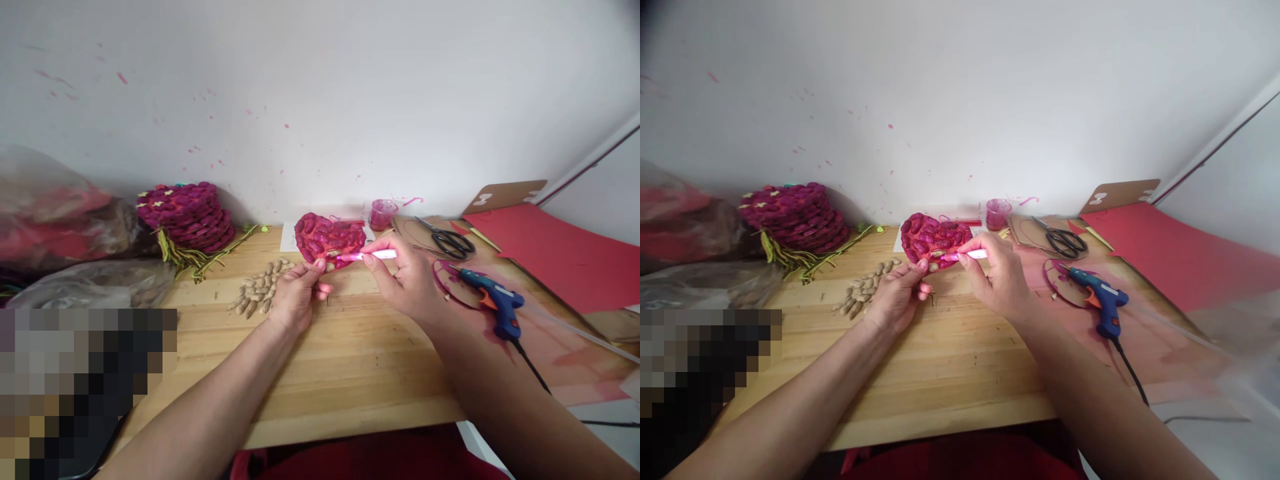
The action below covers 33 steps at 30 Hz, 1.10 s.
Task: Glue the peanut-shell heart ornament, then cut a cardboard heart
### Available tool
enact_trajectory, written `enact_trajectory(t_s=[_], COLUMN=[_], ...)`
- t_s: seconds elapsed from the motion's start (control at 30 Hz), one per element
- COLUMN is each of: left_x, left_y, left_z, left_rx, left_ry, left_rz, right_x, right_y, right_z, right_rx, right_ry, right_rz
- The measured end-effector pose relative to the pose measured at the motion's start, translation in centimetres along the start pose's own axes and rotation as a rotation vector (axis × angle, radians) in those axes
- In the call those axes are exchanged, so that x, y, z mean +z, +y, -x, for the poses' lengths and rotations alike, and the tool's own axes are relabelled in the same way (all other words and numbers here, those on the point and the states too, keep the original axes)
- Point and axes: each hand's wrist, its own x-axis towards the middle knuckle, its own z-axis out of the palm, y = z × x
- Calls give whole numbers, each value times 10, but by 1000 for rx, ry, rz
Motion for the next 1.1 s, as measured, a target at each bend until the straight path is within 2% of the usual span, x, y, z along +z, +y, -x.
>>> enact_trajectory(t_s=[0.17,0.57,0.73,1.1], left_x=[0,0,-1,6], left_y=[-1,0,1,6], left_z=[1,0,0,4], left_rx=[-2,14,23,-42], left_ry=[-12,-38,-14,-3], left_rz=[14,39,53,78], right_x=[0,2,-3,-6], right_y=[0,-1,3,8], right_z=[0,2,-2,-3], right_rx=[24,-25,-24,7], right_ry=[5,-6,48,86], right_rz=[0,-36,-3,-9])
